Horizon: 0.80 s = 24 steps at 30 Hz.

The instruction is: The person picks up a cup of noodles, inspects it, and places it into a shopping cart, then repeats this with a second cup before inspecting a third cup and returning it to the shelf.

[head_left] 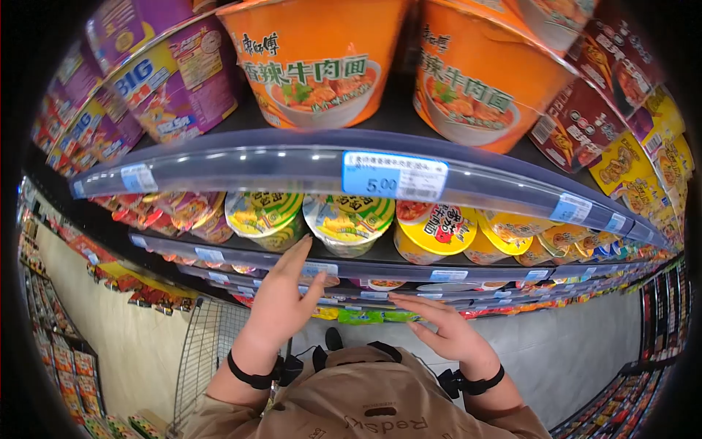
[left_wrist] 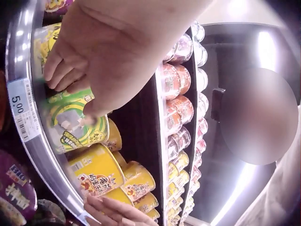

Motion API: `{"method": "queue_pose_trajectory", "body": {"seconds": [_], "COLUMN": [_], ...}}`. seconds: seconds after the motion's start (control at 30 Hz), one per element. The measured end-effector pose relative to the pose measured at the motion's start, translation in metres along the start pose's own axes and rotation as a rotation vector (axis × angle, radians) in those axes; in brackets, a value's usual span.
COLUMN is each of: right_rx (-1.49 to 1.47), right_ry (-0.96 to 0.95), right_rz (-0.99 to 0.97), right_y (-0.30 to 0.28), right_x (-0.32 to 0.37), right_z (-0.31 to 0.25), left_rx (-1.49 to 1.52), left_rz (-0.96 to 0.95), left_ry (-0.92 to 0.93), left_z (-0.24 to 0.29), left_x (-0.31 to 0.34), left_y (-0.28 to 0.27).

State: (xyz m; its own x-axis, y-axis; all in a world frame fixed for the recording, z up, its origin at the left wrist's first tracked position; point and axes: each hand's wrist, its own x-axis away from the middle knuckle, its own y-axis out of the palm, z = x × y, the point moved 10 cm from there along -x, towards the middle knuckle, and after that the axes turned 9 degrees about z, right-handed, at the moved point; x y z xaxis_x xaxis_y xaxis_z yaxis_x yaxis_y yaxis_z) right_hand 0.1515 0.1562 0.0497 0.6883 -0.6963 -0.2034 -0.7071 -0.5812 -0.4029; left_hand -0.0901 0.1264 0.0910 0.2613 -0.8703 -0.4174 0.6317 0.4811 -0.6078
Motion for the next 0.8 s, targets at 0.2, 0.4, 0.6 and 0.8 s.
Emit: {"method": "queue_pose_trajectory", "body": {"seconds": [0.2,0.4,0.6,0.8], "right_rx": [0.099,-0.026,-0.194,-0.150], "right_ry": [0.022,0.123,0.256,0.221], "right_rz": [-0.027,-0.017,-0.077,-0.207], "right_y": [-0.038,-0.070,-0.058,-0.033], "right_x": [0.063,0.135,0.180,0.187], "right_z": [0.007,0.049,0.084,0.069], "left_rx": [0.019,-0.122,-0.200,-0.276], "left_rz": [-0.005,0.141,0.176,0.291], "left_ry": [-0.161,-0.226,-0.432,-0.506], "left_z": [0.007,0.035,0.063,0.071], "left_x": [0.070,0.163,0.246,0.305], "left_y": [0.009,0.009,-0.003,-0.038]}}
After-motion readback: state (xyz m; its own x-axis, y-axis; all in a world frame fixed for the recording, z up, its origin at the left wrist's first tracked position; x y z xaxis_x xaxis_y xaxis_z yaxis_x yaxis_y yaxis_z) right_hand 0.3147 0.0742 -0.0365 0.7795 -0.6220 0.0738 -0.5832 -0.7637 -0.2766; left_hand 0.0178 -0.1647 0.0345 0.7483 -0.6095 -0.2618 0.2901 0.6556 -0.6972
